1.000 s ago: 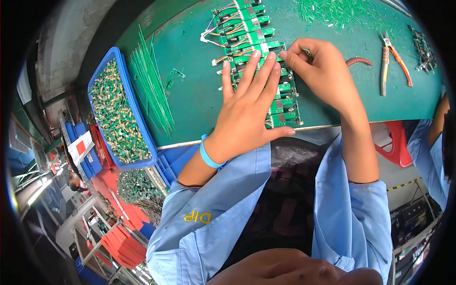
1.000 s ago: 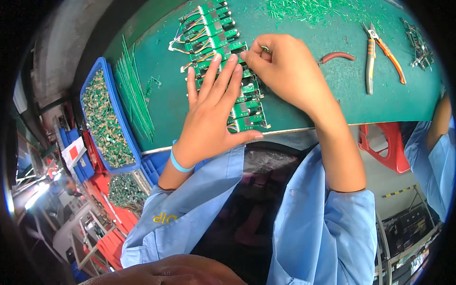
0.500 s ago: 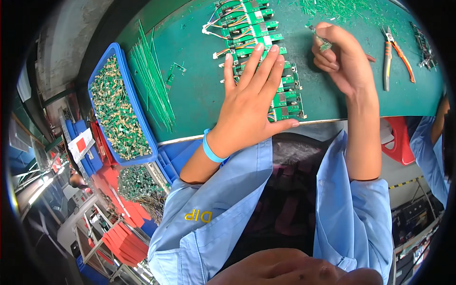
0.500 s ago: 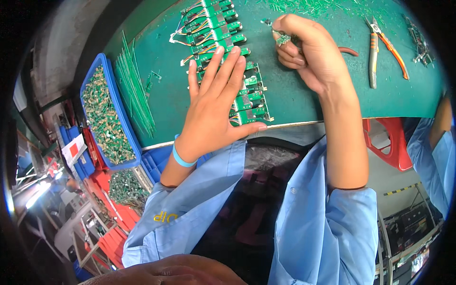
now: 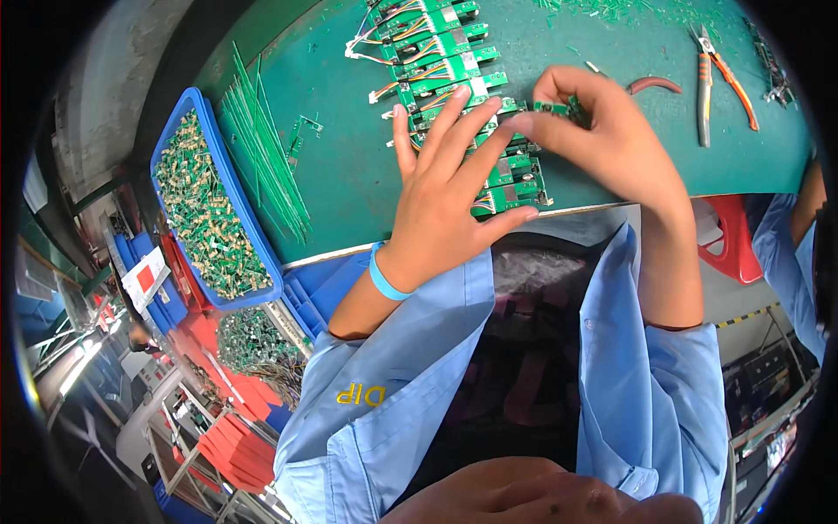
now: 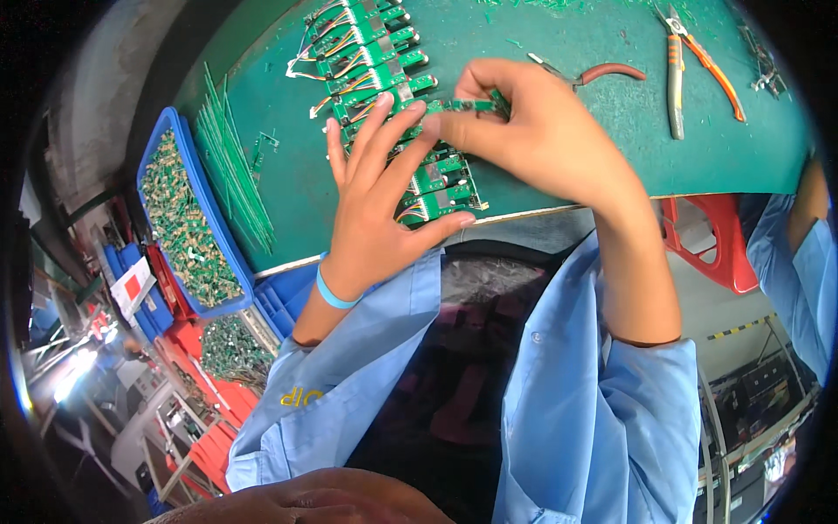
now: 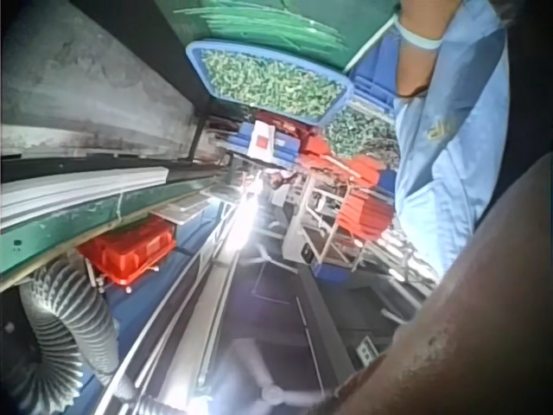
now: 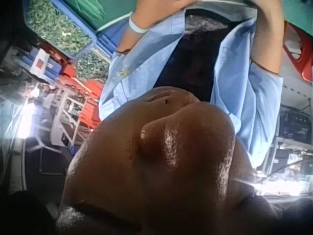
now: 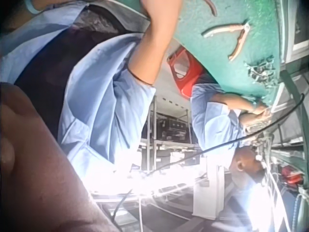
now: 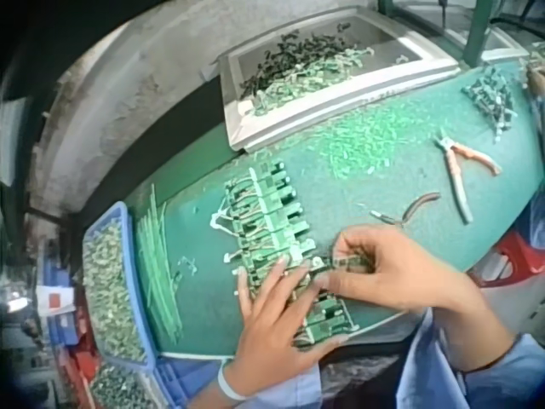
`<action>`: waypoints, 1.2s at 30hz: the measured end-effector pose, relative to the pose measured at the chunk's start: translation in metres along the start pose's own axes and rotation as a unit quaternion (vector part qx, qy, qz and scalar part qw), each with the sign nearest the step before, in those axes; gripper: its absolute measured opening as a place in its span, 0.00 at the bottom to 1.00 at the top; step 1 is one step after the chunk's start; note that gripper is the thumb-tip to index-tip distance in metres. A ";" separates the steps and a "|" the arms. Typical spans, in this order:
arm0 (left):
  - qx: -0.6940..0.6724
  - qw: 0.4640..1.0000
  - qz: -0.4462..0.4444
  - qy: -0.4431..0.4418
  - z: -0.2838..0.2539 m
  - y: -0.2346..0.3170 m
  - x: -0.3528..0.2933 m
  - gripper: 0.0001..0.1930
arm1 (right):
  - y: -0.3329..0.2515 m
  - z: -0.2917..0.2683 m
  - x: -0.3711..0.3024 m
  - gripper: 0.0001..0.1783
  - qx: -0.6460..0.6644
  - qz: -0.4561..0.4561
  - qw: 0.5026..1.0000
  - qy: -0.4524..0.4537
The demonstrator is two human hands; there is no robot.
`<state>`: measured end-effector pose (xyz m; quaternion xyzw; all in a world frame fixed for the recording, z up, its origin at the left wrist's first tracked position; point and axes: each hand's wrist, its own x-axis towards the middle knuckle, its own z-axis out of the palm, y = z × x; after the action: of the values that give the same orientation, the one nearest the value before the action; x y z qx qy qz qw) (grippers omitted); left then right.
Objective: Inserting electronic components into circuit boards and trimming lead wires with wire cutters.
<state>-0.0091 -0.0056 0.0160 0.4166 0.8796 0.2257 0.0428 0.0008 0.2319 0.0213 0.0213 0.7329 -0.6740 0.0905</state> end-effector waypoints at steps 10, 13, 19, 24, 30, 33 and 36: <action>-0.033 0.998 -0.003 0.045 0.012 0.003 0.005 0.36 | -0.014 0.049 -0.023 0.07 -0.451 -0.106 0.862 0.204; -0.038 0.997 -0.010 0.061 0.009 0.003 0.000 0.37 | -0.029 0.025 -0.022 0.07 -0.166 -0.107 0.974 0.115; -0.042 0.997 -0.008 0.064 0.013 0.000 0.003 0.41 | -0.010 0.010 -0.037 0.07 -0.066 -0.035 0.995 0.063; -0.033 0.999 -0.009 0.038 0.006 0.001 0.004 0.41 | 0.007 0.011 -0.051 0.07 -0.049 0.040 0.997 0.036; -0.019 0.999 0.011 0.028 0.006 0.001 0.008 0.41 | -0.007 0.045 -0.068 0.05 -0.393 -0.055 0.912 0.108; -0.017 0.999 0.015 0.035 0.003 0.004 -0.001 0.40 | -0.018 0.059 -0.071 0.06 -0.457 -0.092 0.876 0.121; -0.024 0.999 0.009 0.035 -0.006 0.007 0.002 0.42 | -0.020 0.038 -0.055 0.05 -0.393 -0.098 0.909 0.098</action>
<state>-0.0068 -0.0022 0.0246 0.4153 0.8712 0.2611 0.0202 0.0555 0.1977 0.0466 -0.0223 0.9420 -0.3316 -0.0475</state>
